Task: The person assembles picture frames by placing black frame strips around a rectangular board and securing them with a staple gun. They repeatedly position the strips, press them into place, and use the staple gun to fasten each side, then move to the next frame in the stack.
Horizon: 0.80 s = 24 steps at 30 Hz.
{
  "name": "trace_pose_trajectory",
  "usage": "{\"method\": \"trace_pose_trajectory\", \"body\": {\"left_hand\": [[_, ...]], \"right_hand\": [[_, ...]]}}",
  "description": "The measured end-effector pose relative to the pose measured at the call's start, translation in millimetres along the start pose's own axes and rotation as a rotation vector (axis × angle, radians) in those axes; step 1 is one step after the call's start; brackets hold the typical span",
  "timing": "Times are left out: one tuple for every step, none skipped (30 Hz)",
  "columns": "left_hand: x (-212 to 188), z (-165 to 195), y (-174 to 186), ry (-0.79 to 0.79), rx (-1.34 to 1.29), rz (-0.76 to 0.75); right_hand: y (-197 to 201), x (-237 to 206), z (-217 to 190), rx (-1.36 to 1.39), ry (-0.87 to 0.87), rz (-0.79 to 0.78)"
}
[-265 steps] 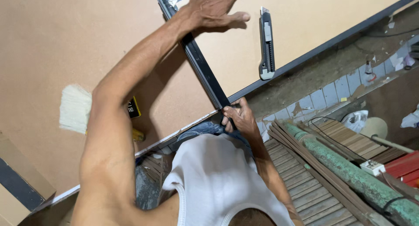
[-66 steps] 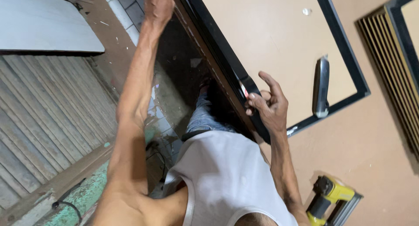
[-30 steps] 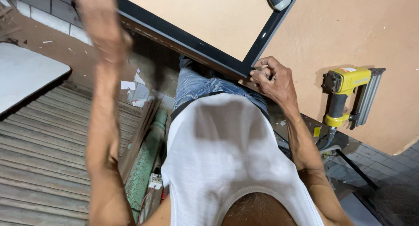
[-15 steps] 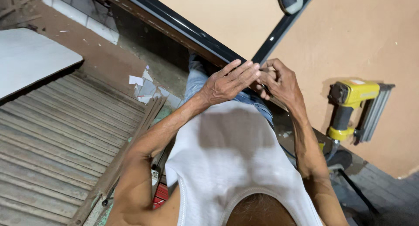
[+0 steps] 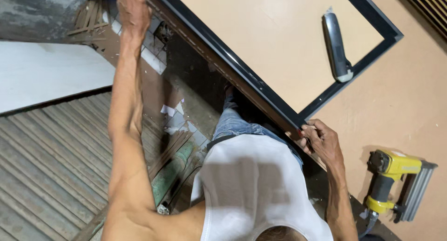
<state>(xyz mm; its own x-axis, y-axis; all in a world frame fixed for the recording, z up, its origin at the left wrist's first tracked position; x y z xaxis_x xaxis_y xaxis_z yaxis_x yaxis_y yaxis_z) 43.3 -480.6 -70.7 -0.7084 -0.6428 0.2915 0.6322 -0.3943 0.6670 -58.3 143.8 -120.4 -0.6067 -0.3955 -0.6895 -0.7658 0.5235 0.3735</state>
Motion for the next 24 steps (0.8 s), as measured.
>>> {"method": "trace_pose_trajectory", "body": {"left_hand": [[-10,-33,-5,0.467,-0.297,-0.004],[1,35,10,-0.094,0.086,0.083],[-16,106,-3,-0.67,0.456,0.164],[-13,117,-26,-0.525,0.385,0.128],[-9,127,-45,-0.383,0.318,0.085],[-19,142,-79,-0.254,0.049,-0.022],[-37,157,-125,-0.089,-0.096,-0.134],[-57,184,-171,-0.075,-0.127,-0.264],[-73,225,-209,-0.174,-0.198,-0.281],[-83,242,-253,-0.088,-0.114,-0.388],[-90,263,-282,-0.073,-0.115,-0.384],[-96,281,-307,-0.055,-0.115,-0.383],[-93,305,-317,-0.138,-0.192,-0.28],[-90,325,-323,-0.222,-0.27,-0.176],[-92,337,-334,-0.251,-0.277,-0.163],[-94,347,-342,-0.28,-0.283,-0.155],[-99,354,-347,-0.304,-0.29,-0.15],[-106,351,-357,-0.272,-0.258,-0.213],[-113,349,-362,-0.241,-0.226,-0.273],[-122,348,-363,-0.21,-0.195,-0.333],[-133,359,-345,-0.327,-0.287,-0.291],[-146,368,-317,-0.449,-0.38,-0.247],[-160,377,-284,-0.572,-0.476,-0.199],[-171,373,-269,-0.506,-0.486,-0.328]], "right_hand": [[-1,0,1,0.022,-0.001,-0.005],[-1,-1,1,0.05,0.0,-0.003],[-2,-1,3,0.059,-0.016,-0.008],[-3,-2,5,0.068,-0.032,-0.016],[-4,-2,6,0.078,-0.043,-0.025],[-3,-2,5,0.078,-0.032,-0.019],[-2,-2,5,0.07,-0.023,-0.021],[-2,-2,4,0.054,-0.013,-0.031],[-3,-1,5,0.057,-0.008,-0.042],[-4,0,4,0.062,0.0,-0.056],[-5,0,5,0.069,0.004,-0.074],[-5,0,5,0.056,0.024,-0.064],[-4,1,4,0.043,0.046,-0.053],[-4,2,4,0.031,0.07,-0.04],[-4,3,5,0.025,0.08,-0.03],[-4,4,6,0.024,0.087,-0.022],[-5,4,8,0.022,0.089,-0.016],[-5,3,9,0.022,0.105,-0.013],[-6,3,9,0.022,0.122,-0.008],[-6,3,9,0.02,0.138,-0.002],[-6,2,7,0.044,0.164,-0.008],[-7,2,5,0.068,0.194,-0.009],[-6,1,2,0.09,0.226,-0.007],[-5,1,2,0.088,0.226,-0.004]]}}
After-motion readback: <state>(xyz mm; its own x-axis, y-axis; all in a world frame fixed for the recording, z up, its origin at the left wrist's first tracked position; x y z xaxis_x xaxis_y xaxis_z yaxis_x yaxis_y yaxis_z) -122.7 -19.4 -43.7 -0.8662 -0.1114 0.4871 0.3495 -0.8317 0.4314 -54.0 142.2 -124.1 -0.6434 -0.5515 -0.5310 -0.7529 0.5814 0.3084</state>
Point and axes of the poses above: each hand's wrist, its own x-axis towards the middle knuckle, its own y-axis out of the back of the hand, z = x × y, the point moved 10 cm from there along x, towards the middle knuckle, and after that the axes turned 13 degrees about -x, right-handed, at the moved point
